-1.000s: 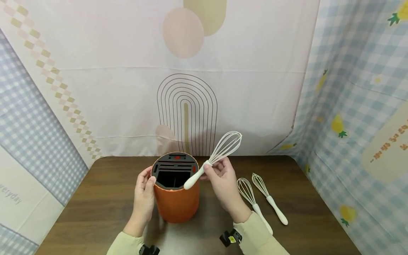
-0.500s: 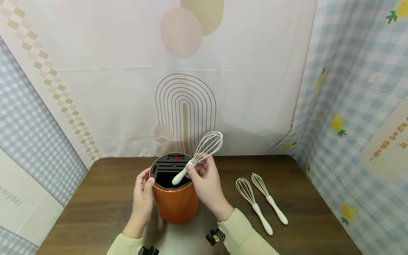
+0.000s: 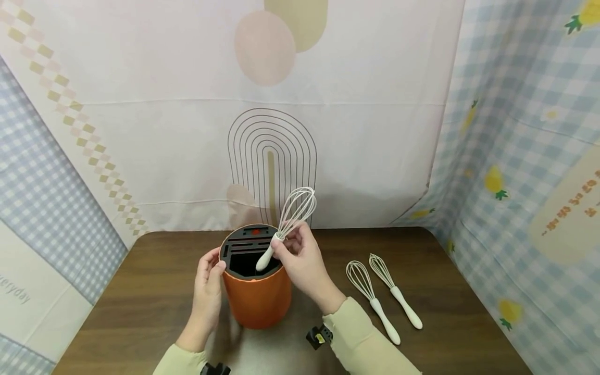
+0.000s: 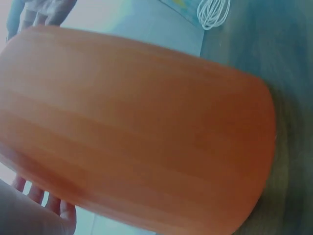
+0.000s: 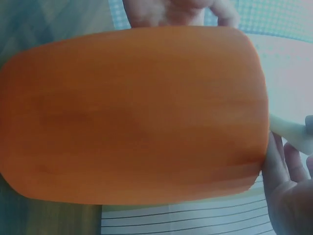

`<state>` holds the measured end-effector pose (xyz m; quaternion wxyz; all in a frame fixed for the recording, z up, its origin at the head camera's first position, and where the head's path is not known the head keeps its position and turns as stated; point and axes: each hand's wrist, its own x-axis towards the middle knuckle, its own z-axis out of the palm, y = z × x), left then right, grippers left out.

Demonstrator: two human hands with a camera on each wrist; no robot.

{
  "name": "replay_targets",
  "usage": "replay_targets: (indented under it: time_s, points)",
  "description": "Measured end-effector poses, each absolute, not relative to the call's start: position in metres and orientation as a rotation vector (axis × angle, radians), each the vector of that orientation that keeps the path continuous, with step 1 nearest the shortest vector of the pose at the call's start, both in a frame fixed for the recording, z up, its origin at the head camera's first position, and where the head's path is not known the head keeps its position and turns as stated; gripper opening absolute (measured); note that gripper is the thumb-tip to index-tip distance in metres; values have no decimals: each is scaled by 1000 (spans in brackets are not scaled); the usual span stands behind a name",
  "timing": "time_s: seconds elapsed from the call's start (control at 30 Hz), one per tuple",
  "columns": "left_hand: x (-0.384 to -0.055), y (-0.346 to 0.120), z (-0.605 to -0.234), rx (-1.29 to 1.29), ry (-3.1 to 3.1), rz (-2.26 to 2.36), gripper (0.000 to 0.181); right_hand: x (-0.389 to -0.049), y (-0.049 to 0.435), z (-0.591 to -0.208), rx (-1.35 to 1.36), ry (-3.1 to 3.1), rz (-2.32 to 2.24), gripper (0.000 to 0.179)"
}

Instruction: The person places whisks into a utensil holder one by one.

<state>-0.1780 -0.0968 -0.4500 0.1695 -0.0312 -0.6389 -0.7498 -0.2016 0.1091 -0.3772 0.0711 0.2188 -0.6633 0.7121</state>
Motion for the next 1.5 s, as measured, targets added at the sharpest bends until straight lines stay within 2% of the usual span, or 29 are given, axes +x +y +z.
replay_targets:
  time_s: [0.7, 0.97, 1.5]
  points:
    - [-187, -101, -453, -118, -1806, -2139, 34, -203, 94, -370, 676, -2035, 2045, 41]
    - [-184, -101, -451, -108, -1815, -2084, 34, -183, 91, -348, 598, -2189, 1981, 43]
    - [-179, -96, -456, -186, -1779, -2064, 39, -201, 93, -377, 664, -2179, 1886, 59]
